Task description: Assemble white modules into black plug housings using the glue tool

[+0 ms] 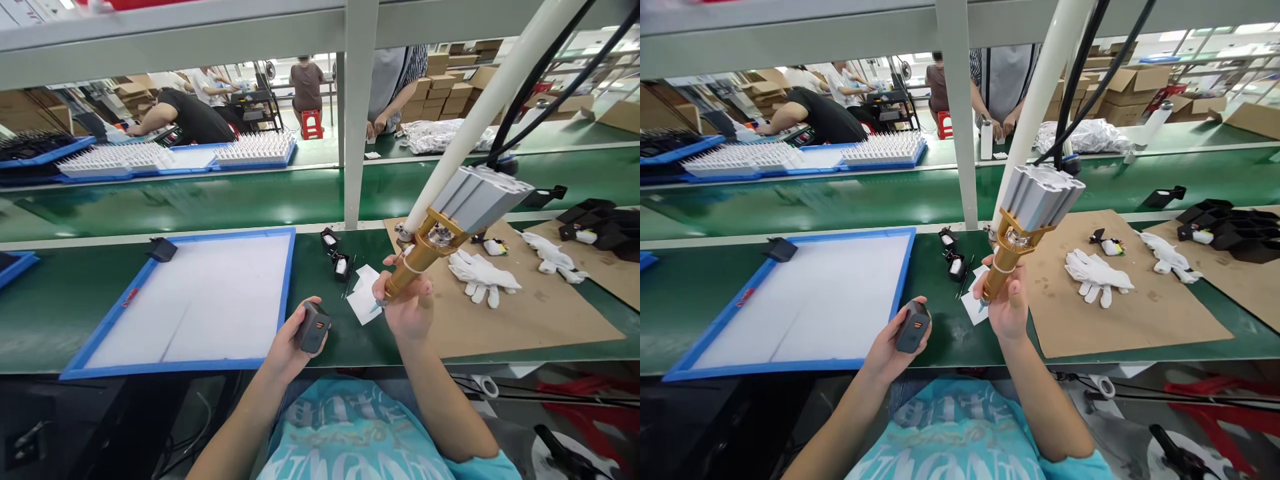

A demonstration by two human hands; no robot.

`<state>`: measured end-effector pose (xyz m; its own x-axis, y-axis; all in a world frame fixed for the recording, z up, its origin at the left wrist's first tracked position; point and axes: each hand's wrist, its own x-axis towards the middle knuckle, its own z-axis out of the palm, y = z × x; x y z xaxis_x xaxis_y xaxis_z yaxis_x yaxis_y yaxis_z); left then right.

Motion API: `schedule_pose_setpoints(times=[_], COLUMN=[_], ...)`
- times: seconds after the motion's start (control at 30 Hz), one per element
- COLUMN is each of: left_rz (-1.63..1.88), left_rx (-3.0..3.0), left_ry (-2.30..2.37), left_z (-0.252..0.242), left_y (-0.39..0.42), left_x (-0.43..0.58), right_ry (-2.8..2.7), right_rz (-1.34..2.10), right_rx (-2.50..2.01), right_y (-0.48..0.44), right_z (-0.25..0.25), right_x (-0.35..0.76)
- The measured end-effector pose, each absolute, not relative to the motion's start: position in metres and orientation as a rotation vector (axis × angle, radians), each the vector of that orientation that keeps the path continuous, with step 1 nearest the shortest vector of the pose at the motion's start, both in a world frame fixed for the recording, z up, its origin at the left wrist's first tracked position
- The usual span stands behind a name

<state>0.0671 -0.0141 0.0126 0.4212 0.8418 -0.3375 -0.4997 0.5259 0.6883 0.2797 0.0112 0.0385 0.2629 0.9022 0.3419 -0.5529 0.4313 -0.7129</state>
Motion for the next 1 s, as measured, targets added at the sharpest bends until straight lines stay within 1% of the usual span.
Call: schedule_pose_setpoints(times=[0.1, 0.17, 0.27, 0.3, 0.37, 0.43, 0.5, 0.53, 0.6, 0.67, 0.8, 0.9, 1.0], left_rz=[0.950, 1.001, 1.034, 0.990, 0.776, 0.513, 0.403, 0.438, 0.630, 0.756, 0.550, 0.523, 0.527], left_rx=[0.517, 0.640, 1.111, 1.341, 1.789, 2.103, 2.301, 2.373, 2.450, 2.385, 2.118, 2.047, 2.059], left_ry=[0.726, 0.834, 1.302, 1.523, 1.894, 2.034, 2.067, 2.083, 2.058, 1.887, 1.488, 1.442, 1.476], left_z=[0.017, 0.020, 0.023, 0.023, 0.020, 0.016, 0.014, 0.015, 0.018, 0.022, 0.019, 0.007, 0.002], left_y=[-0.008, 0.000, 0.018, 0.024, 0.037, 0.046, 0.053, 0.055, 0.058, 0.062, 0.077, 0.094, 0.107], left_x=[0.052, 0.036, 0.002, -0.011, -0.034, -0.051, -0.055, -0.052, -0.035, -0.005, 0.071, 0.112, 0.124], right_ry=[-0.830, -0.846, -0.859, -0.861, -0.862, -0.865, -0.867, -0.867, -0.869, -0.870, -0.871, -0.871, -0.864], right_rz=[1.003, 0.971, 0.934, 0.931, 0.932, 0.930, 0.919, 0.913, 0.910, 0.910, 0.910, 0.899, 0.893], right_rx=[-0.539, -0.568, -0.582, -0.579, -0.574, -0.573, -0.573, -0.572, -0.578, -0.581, -0.596, -0.628, -0.637], right_y=[0.011, 0.012, 0.013, 0.014, 0.014, 0.015, 0.015, 0.015, 0.015, 0.015, 0.014, 0.013, 0.012], right_z=[0.037, 0.035, 0.034, 0.033, 0.033, 0.032, 0.032, 0.032, 0.033, 0.033, 0.034, 0.033, 0.032], right_x=[0.283, 0.285, 0.287, 0.287, 0.288, 0.289, 0.289, 0.289, 0.289, 0.289, 0.288, 0.288, 0.289])
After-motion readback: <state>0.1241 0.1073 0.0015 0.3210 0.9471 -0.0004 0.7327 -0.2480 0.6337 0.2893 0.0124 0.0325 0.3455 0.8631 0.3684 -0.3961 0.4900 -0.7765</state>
